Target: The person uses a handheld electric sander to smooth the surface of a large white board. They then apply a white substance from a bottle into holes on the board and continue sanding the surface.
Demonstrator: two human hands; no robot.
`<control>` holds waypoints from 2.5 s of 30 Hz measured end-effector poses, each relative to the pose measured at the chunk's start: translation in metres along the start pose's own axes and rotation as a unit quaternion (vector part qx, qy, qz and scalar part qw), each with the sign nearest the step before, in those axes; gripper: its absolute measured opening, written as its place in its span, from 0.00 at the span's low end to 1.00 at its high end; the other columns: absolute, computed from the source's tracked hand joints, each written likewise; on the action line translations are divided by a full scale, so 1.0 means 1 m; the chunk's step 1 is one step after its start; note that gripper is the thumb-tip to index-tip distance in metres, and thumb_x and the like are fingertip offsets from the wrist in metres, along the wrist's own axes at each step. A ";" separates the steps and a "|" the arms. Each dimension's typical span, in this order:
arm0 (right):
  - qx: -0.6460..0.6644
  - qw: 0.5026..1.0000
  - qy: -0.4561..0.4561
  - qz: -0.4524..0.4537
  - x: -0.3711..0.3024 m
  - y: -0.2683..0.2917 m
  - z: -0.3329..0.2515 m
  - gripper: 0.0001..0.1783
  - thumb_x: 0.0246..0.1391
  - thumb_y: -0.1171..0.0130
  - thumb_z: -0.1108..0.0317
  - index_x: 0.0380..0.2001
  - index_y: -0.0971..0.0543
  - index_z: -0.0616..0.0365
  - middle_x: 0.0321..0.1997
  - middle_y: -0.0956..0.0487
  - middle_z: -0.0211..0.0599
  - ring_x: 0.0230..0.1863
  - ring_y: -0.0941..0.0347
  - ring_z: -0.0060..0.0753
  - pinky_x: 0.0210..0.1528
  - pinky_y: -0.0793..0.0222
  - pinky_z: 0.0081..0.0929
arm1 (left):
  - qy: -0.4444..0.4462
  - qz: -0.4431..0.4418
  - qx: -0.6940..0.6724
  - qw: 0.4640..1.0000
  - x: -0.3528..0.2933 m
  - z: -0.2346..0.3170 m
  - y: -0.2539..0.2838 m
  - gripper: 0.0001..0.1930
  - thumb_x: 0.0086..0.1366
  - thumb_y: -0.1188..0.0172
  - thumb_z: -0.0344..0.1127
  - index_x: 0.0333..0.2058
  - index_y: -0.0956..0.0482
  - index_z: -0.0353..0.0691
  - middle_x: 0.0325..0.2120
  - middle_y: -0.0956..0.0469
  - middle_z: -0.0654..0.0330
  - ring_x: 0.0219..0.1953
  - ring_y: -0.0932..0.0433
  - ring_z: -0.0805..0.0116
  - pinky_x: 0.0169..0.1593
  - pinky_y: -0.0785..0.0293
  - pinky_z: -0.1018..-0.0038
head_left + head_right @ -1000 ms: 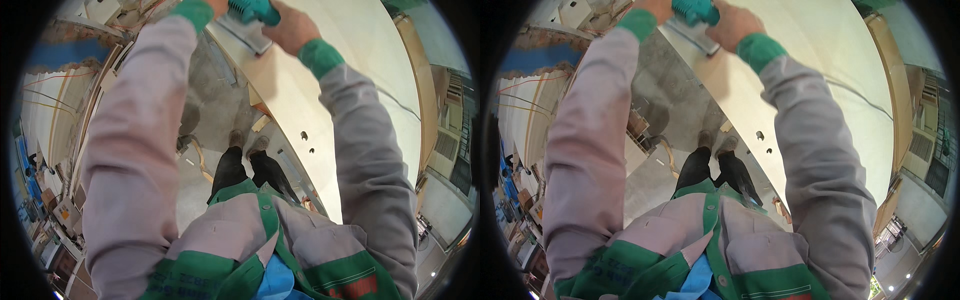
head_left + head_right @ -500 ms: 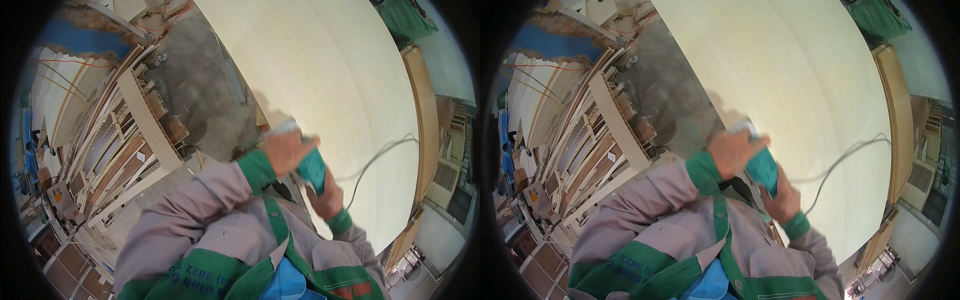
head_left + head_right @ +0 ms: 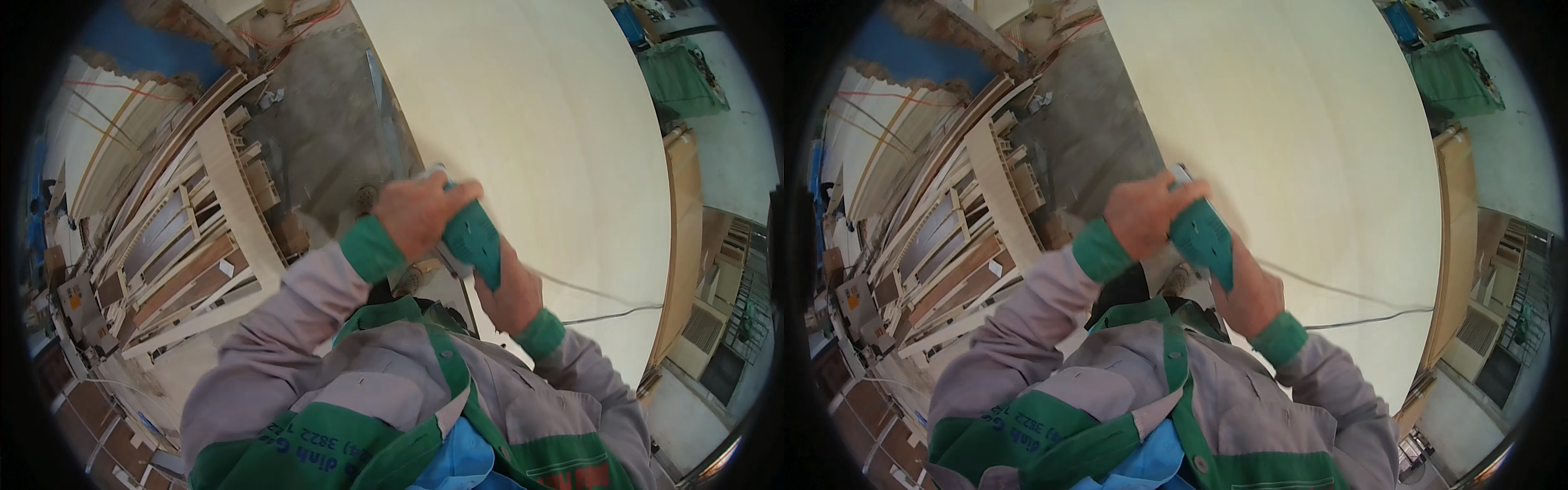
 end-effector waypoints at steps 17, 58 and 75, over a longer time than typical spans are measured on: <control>0.238 0.961 0.020 -0.142 0.374 0.024 -0.123 0.25 0.50 0.34 0.54 0.43 0.22 0.66 0.28 0.17 0.41 0.25 0.20 0.32 0.28 0.20 0.34 | -0.031 0.032 0.154 0.987 0.218 -0.275 0.179 0.23 0.62 0.39 0.29 0.56 0.27 0.53 0.50 0.19 0.53 0.53 0.20 0.47 0.56 0.25 0.57; 0.120 0.933 -0.304 0.151 0.077 0.183 0.229 0.26 0.43 0.35 0.56 0.48 0.19 0.51 0.35 0.15 0.44 0.36 0.21 0.44 0.44 0.26 0.42 | -0.419 -0.183 0.124 0.881 0.382 0.138 -0.155 0.12 0.66 0.42 0.31 0.48 0.26 0.45 0.46 0.20 0.51 0.49 0.19 0.48 0.51 0.23 0.57; 0.271 0.847 -0.448 0.087 -0.076 0.003 0.024 0.49 0.44 0.35 0.61 0.73 0.38 0.49 0.31 0.16 0.56 0.34 0.19 0.64 0.42 0.22 0.55 | -0.495 -0.278 -0.018 0.823 0.133 0.107 -0.086 0.22 0.53 0.38 0.37 0.49 0.21 0.48 0.41 0.24 0.65 0.33 0.23 0.65 0.31 0.25 0.69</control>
Point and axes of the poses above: each hand's wrist, its own x-axis towards the middle knuckle, its own y-axis out of the back of the hand, z = x × y, the point moved 2 cm from there along x, towards the middle knuckle
